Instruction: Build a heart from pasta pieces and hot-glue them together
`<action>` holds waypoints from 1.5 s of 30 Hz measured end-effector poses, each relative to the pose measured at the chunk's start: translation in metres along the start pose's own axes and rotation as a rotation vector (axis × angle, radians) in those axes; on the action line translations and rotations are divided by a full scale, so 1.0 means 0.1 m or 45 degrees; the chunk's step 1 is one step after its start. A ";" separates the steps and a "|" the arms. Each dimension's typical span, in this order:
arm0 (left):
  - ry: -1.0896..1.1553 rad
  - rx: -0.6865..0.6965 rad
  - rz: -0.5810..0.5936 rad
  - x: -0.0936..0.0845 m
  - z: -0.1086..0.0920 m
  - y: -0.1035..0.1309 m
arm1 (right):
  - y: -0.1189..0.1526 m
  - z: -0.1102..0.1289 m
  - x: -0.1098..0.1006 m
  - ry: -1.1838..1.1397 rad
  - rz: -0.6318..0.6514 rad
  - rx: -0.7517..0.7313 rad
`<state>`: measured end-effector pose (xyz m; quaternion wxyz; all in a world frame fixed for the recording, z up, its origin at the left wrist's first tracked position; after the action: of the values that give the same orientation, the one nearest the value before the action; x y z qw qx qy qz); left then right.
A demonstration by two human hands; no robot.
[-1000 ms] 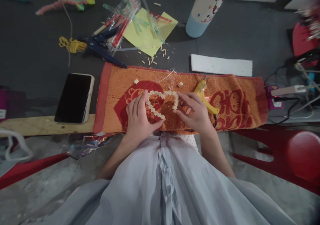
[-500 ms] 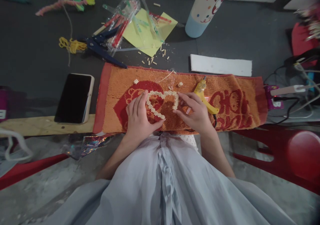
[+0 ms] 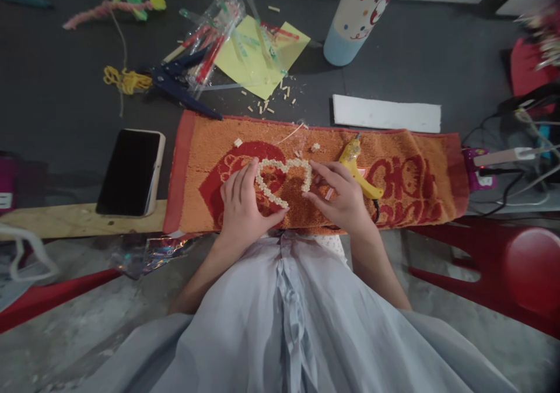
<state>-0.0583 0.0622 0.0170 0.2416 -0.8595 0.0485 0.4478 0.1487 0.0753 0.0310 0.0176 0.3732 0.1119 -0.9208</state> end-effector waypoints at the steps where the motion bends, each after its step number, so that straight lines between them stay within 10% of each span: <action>1: 0.000 -0.006 0.009 0.00 0.01 0.00 | 0.00 0.00 0.01 0.001 0.002 -0.001; 45: -0.083 -0.211 0.318 0.18 0.15 -0.06 | -0.05 -0.20 0.27 0.099 0.190 0.258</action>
<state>-0.0565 0.0767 -0.0020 0.1138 -0.8488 0.1099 0.5046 0.1425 0.0861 -0.0011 0.0437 0.4157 -0.0091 -0.9084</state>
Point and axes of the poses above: each hand's wrist, its own y-axis away from the middle knuckle, its own x-axis out of the palm, z = x × y, the point moved 5 cm from there along -y, towards the middle knuckle, and after that the axes turned 7 degrees about x, right-handed, at the moved point
